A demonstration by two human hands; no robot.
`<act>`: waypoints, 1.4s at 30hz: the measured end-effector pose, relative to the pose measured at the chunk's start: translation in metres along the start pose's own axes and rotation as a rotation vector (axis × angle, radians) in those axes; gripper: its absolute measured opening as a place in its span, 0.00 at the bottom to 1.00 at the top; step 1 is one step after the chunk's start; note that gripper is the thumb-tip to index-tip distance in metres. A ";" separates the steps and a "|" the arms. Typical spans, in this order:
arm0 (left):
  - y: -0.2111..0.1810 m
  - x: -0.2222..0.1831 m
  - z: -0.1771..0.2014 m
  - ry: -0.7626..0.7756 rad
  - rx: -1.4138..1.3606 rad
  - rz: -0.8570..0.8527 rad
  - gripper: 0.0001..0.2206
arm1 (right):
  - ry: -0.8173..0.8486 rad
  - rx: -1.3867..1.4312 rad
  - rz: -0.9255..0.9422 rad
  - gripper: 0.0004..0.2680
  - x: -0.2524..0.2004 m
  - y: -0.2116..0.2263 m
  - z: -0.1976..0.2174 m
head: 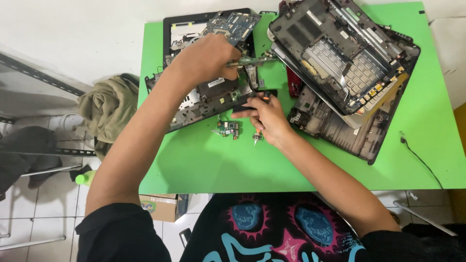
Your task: Disassembling and reassembling internal components of multiple laptops, including motherboards and hard drives, using a screwdriver.
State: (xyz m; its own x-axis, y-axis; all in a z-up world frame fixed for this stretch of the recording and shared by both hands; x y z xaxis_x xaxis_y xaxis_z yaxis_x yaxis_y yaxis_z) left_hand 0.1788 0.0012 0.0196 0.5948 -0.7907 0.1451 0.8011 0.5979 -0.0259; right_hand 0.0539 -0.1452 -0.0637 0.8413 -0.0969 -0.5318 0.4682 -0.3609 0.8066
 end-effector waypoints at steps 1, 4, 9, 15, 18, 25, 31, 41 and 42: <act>0.000 0.002 0.002 0.002 -0.003 0.000 0.11 | -0.002 0.000 -0.003 0.06 0.003 -0.003 0.002; 0.004 0.004 0.001 0.030 0.010 0.004 0.10 | 0.011 0.073 0.110 0.09 0.009 -0.006 0.005; 0.008 0.011 0.005 -0.063 -0.071 -0.001 0.14 | -0.090 0.106 0.238 0.10 -0.015 0.024 0.005; -0.010 0.013 -0.006 -0.008 0.012 -0.064 0.10 | 0.035 0.089 0.300 0.08 -0.051 0.031 0.017; -0.019 0.000 -0.003 -0.096 -0.085 -0.092 0.11 | 0.081 0.044 0.282 0.05 -0.062 0.012 0.036; -0.026 -0.004 -0.016 -0.141 0.076 -0.113 0.16 | -0.073 0.201 0.275 0.06 -0.093 -0.007 0.072; -0.028 0.001 -0.007 -0.069 0.015 -0.089 0.14 | -0.155 0.332 0.254 0.07 -0.106 -0.026 0.086; -0.032 0.003 -0.004 -0.115 0.071 -0.146 0.12 | -0.297 0.355 0.353 0.05 -0.115 -0.045 0.111; -0.030 0.005 -0.007 -0.145 0.125 -0.160 0.08 | -0.329 0.326 0.299 0.05 -0.115 -0.044 0.110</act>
State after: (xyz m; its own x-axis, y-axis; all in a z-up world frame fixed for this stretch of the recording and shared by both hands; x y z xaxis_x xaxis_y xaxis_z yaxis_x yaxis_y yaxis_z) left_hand 0.1575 -0.0215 0.0142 0.4382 -0.8549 0.2779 0.8645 0.4855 0.1304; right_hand -0.0935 -0.2199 -0.0665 0.7717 -0.5054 -0.3861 0.0696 -0.5363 0.8412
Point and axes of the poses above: each hand's wrist, its own x-axis towards the middle knuckle, its own z-axis out of the back of the hand, y = z × x, the point moved 3 cm from there along x, towards the middle knuckle, and after that the axes turned 11 degrees about -y, right-handed, at the moved point
